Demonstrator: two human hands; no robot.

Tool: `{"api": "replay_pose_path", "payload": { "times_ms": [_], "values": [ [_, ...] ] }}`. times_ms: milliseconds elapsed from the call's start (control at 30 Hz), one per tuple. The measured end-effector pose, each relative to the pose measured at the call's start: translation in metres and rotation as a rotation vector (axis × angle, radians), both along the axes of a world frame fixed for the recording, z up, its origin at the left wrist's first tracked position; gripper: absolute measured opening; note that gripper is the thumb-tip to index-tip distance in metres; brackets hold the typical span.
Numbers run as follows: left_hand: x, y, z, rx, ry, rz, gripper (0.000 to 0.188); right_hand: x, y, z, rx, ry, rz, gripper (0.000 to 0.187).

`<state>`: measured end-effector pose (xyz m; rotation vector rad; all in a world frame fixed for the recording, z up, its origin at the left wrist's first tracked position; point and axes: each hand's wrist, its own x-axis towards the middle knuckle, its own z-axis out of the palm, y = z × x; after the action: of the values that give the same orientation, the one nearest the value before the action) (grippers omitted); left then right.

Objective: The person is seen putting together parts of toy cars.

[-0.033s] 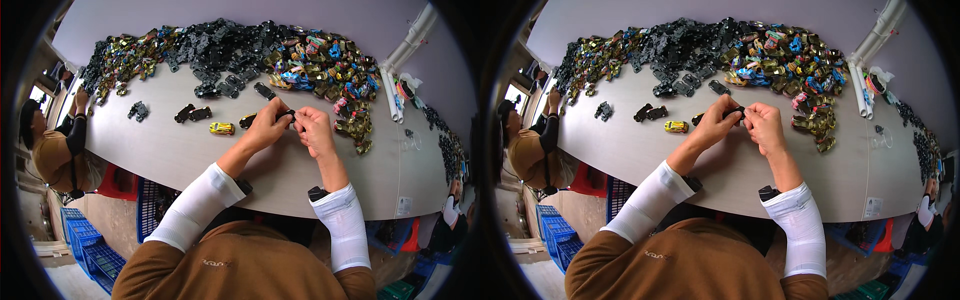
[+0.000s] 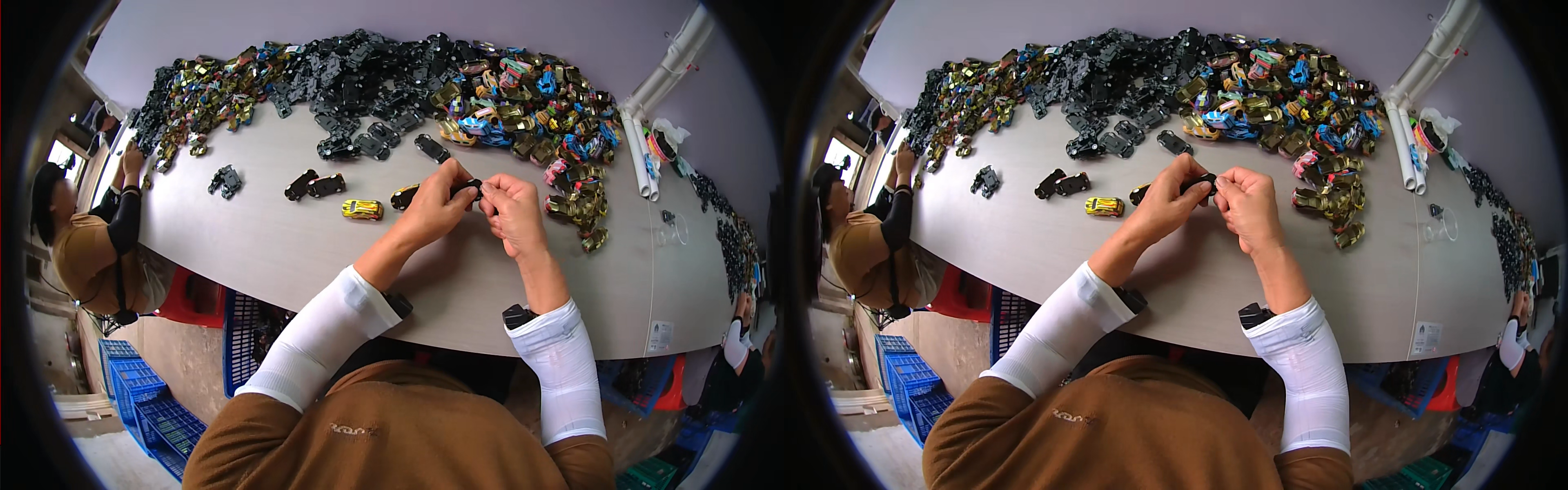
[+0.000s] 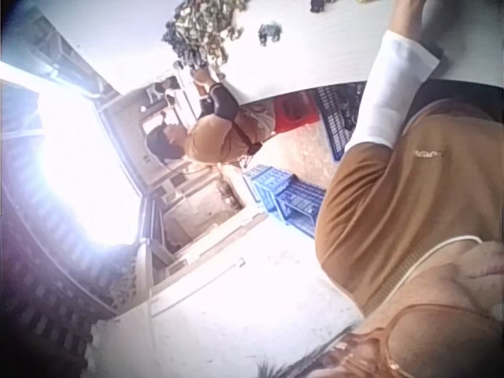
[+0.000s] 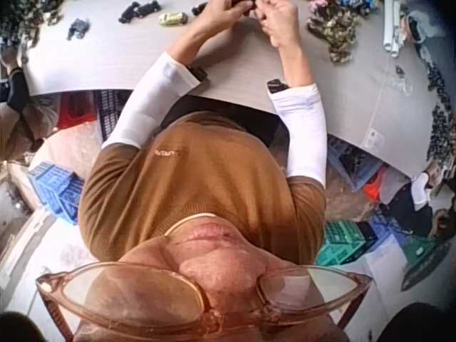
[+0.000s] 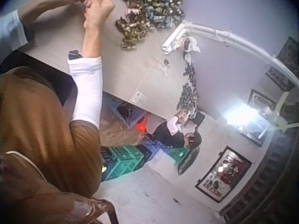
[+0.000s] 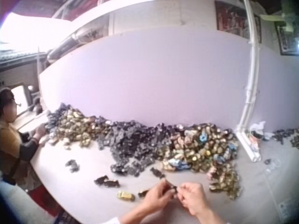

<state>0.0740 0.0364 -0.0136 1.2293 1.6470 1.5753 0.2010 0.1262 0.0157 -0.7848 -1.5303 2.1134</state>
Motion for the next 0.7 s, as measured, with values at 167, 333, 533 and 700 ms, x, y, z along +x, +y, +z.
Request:
{"api": "replay_pose_path", "payload": {
  "times_ms": [167, 333, 533, 700],
  "values": [
    [0.002, -0.002, 0.003, -0.074, 0.117, 0.03, 0.016, -0.006, 0.006, -0.029, 0.505, -0.136, -0.083, 0.021],
    [0.005, -0.015, 0.025, -0.337, 0.554, -0.017, 0.025, 0.006, 0.021, -0.02, 0.537, -0.268, -0.001, 0.016],
    [-0.04, -0.004, 0.032, -0.169, 0.981, 0.192, 0.017, 0.044, 0.051, 0.034, 1.093, -0.592, -0.253, 0.014],
    [-0.062, 0.018, -0.011, -0.084, 1.119, 0.258, 0.026, 0.062, 0.052, 0.028, 1.377, -1.089, -0.105, 0.008]
  ]
}}
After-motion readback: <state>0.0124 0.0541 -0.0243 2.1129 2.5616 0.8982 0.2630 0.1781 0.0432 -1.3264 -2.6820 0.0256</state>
